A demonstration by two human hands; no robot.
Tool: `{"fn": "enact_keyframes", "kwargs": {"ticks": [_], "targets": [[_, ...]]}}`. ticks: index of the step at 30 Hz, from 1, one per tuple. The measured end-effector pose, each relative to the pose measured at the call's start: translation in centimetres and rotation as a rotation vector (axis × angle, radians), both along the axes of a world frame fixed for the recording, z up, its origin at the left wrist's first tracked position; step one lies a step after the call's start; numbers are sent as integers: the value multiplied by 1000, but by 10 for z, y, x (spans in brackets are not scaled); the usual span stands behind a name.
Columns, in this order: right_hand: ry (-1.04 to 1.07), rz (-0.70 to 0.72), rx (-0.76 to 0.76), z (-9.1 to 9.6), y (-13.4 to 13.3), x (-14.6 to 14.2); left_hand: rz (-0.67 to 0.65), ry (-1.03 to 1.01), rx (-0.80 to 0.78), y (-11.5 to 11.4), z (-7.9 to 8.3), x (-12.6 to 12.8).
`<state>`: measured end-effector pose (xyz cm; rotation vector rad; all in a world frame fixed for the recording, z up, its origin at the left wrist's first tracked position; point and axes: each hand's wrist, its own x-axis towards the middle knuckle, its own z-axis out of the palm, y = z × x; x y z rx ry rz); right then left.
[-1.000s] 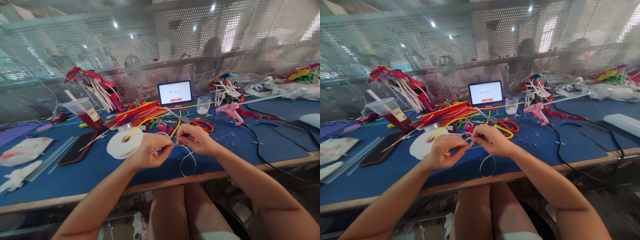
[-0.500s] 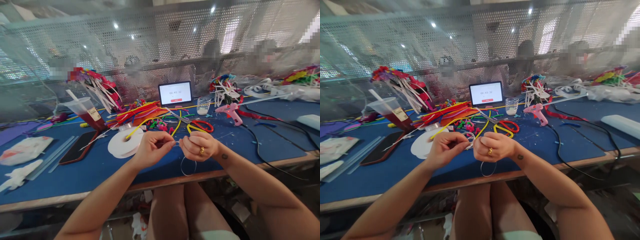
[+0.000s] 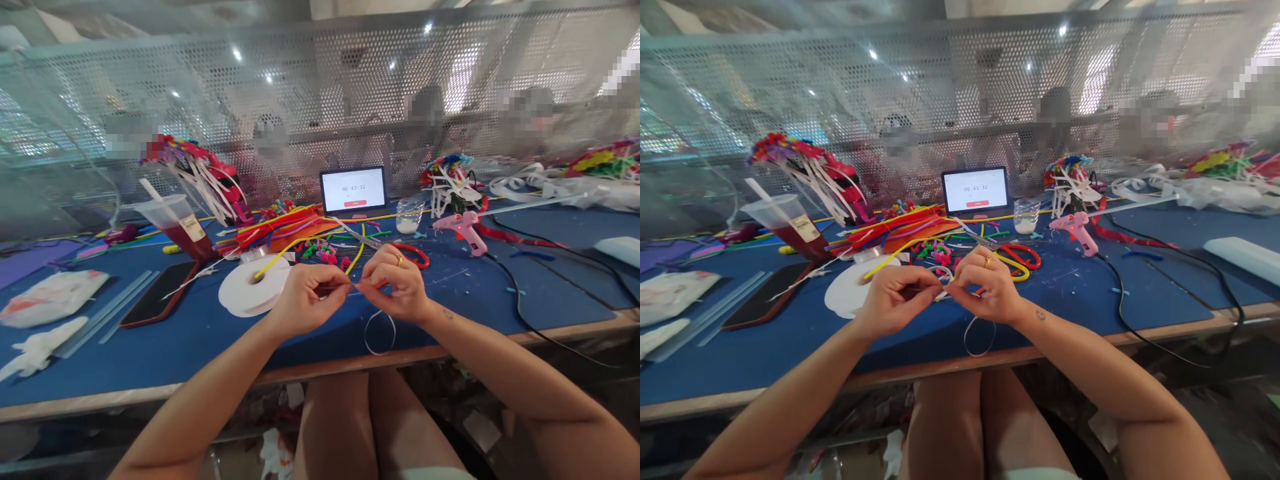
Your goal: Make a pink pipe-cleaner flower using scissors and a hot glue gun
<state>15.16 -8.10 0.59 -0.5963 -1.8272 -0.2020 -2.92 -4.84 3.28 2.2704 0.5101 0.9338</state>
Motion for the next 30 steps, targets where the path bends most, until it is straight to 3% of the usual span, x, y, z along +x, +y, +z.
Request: {"fn": "enact_keyframes", "kwargs": {"ticks": [4,8,12,18,21,25,27,30], "targets": [[16,102,-128,4,4,3,-7,-1,-4,1,1,0],[-40,118,-107,5,8,7,3,6,-34,2,2,0],[-163,-8,54,4,7,11,6,7,-67,3,3,0],[-540,-346,487,6,-1,21,-4,34,-105,3,7,5],[-552,-428,519,5,0,25,36,45,93,6,6,8],[-459,-415,375,0,8,27,129,41,725,14,2,5],[-394,-394,303,-1,11,28,151,127,958,17,-1,2],[-412,-392,275,0,12,30,162,262,976,19,-1,0]]}}
